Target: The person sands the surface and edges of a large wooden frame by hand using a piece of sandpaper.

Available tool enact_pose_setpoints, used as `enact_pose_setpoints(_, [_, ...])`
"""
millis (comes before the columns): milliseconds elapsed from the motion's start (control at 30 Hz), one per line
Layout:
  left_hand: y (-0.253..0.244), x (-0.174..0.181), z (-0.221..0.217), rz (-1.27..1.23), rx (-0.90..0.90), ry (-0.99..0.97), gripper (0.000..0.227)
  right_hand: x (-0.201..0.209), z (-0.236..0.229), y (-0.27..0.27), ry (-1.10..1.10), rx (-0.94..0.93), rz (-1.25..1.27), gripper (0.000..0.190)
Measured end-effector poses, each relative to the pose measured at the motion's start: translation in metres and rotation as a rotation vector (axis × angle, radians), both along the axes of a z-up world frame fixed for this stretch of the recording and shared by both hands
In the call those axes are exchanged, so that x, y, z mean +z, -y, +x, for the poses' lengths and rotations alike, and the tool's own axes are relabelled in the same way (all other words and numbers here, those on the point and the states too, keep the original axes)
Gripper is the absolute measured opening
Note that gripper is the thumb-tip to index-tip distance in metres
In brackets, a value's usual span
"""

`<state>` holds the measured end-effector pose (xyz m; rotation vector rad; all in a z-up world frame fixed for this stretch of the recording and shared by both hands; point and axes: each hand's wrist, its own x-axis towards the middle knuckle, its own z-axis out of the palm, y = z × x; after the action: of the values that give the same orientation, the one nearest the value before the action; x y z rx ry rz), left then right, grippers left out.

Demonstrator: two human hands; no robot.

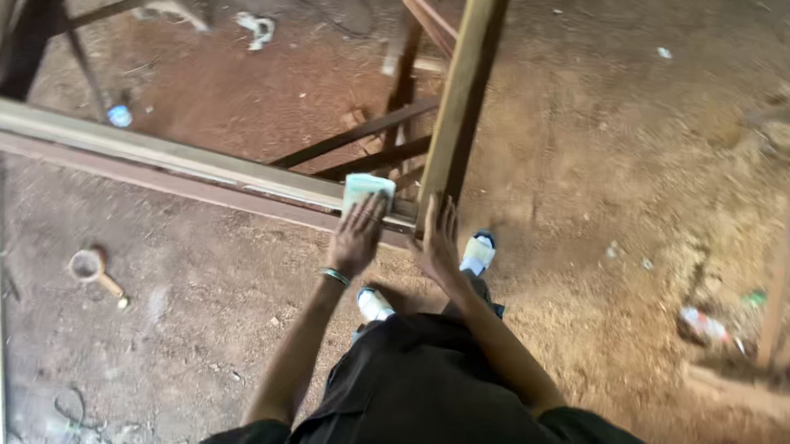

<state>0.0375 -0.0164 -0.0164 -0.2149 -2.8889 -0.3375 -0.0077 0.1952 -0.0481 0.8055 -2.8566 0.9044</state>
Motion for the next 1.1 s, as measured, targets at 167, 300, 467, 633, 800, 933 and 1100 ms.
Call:
enact_pose_setpoints(167, [0.027, -0.008, -0.011, 0.128, 0.089, 0.126, 0.055, 0.011, 0.008, 0.011, 0.014, -0.111, -0.009, 0.119])
enact_pose_setpoints(300, [-0.012, -0.019, -0.022, -0.379, 0.110, 0.099, 0.057, -0.007, -0.015, 0.013, -0.135, -0.067, -0.058, 0.133])
enact_pose_setpoints(467, [-0.037, -0.008, -0.015, 0.132, -0.081, -0.034, 0.054, -0.027, -0.015, 0.007, 0.414, -0.119, -0.080, 0.124])
enact_pose_setpoints(633, [0.018, 0.016, -0.004, 0.277, 0.082, 0.188, 0.067, -0.020, -0.023, 0.013, 0.236, -0.073, -0.157, 0.131])
enact_pose_setpoints(800, [0.034, -0.012, -0.025, 0.088, 0.344, 0.044, 0.054, -0.006, -0.018, 0.017, 0.382, -0.130, -0.164, 0.127])
enact_pose_setpoints(933, [-0.023, -0.026, -0.034, 0.273, 0.314, 0.226, 0.055, -0.019, -0.009, 0.008, 0.374, -0.058, -0.139, 0.126])
enact_pose_setpoints(1100, [-0.040, -0.028, -0.021, 0.164, -0.034, -0.042, 0.048, -0.019, -0.025, 0.010, 0.450, -0.096, 0.022, 0.135])
